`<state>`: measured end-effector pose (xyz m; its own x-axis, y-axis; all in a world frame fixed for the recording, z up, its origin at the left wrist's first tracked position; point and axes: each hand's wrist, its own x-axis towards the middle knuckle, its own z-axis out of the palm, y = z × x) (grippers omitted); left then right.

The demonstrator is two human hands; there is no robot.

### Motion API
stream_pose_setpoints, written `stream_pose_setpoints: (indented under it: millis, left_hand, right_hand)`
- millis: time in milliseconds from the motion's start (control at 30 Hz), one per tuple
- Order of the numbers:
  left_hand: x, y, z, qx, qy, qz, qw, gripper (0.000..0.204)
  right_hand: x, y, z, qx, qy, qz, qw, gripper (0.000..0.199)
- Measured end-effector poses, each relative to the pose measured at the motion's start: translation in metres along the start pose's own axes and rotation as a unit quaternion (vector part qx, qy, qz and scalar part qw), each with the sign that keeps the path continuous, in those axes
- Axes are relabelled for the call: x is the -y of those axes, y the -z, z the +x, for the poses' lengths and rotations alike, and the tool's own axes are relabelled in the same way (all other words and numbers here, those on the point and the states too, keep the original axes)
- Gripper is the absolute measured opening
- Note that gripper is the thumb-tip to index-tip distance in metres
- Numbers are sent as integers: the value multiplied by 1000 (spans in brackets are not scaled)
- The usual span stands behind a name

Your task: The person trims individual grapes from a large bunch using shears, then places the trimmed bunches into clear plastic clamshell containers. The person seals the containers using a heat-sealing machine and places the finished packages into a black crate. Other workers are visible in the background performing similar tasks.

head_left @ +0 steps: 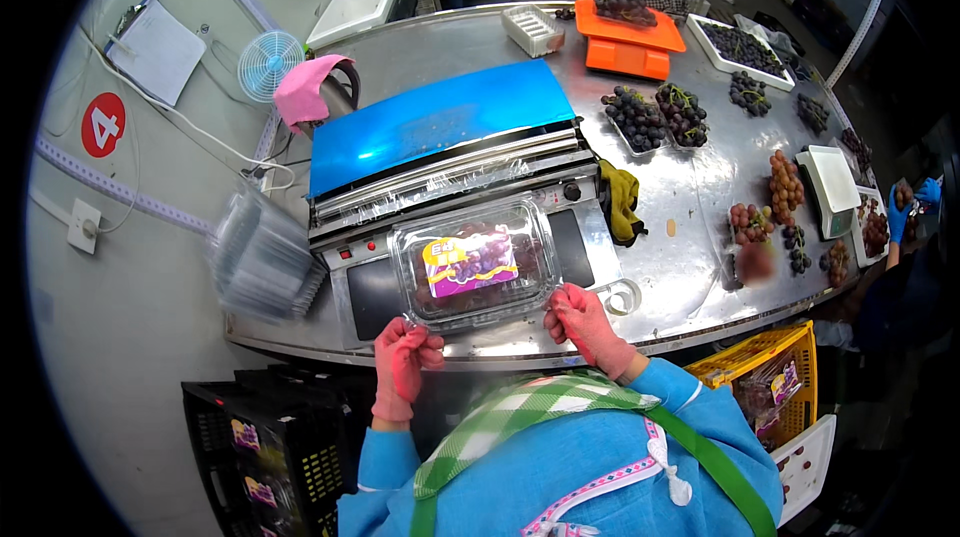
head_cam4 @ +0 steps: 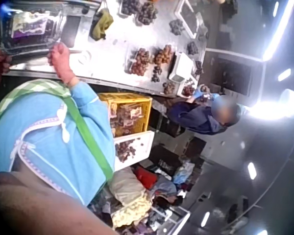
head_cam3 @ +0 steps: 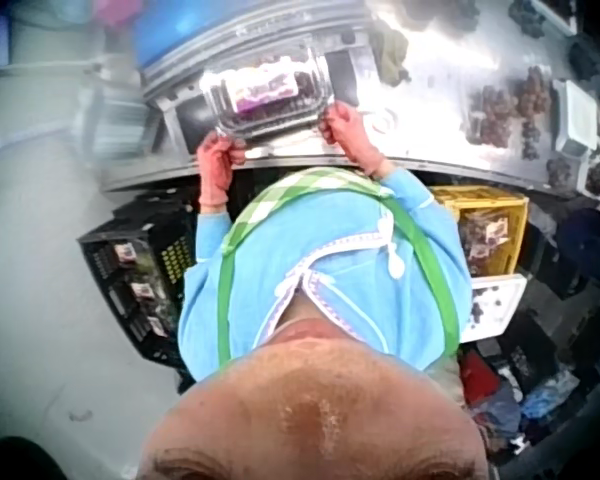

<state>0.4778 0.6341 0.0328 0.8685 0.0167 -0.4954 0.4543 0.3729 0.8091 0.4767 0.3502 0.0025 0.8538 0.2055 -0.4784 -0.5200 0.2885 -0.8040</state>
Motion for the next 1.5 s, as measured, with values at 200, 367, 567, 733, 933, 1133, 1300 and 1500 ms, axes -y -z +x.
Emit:
stream_pose_setpoints:
  millis: [200, 367, 567, 733, 933, 1133, 1300, 1500]
  left_hand:
    - [-8, 10, -36, 1, -130, -15, 991, 12]
    - [-11, 29, -79, -98, -161, -45, 981, 18]
    - [0, 25, -99, -176, -368, -190, 893, 59]
    - [-15, 58, -117, -97, -431, -341, 830, 74]
    - [-36, 129, -168, -181, -551, -362, 729, 63]
    - [-38, 230, -229, -280, -493, -333, 754, 61]
    - [-8, 293, -257, -415, -267, -328, 806, 68]
    - [17, 319, -233, -414, -102, -328, 843, 70]
  right_hand:
    - [6, -1, 8, 106, 47, -76, 990, 8]
    - [24, -41, 10, 177, 62, -44, 981, 11]
    - [31, -140, 17, 265, 110, 17, 958, 17]
    - [4, -213, 14, 452, 213, -66, 864, 18]
    - [-9, -283, 6, 635, 214, -205, 713, 39]
    - [-19, -289, 23, 563, 56, -169, 807, 57]
    - [-25, -268, 46, 477, 47, -233, 846, 51]
    - [-41, -257, 55, 444, 48, -262, 855, 35]
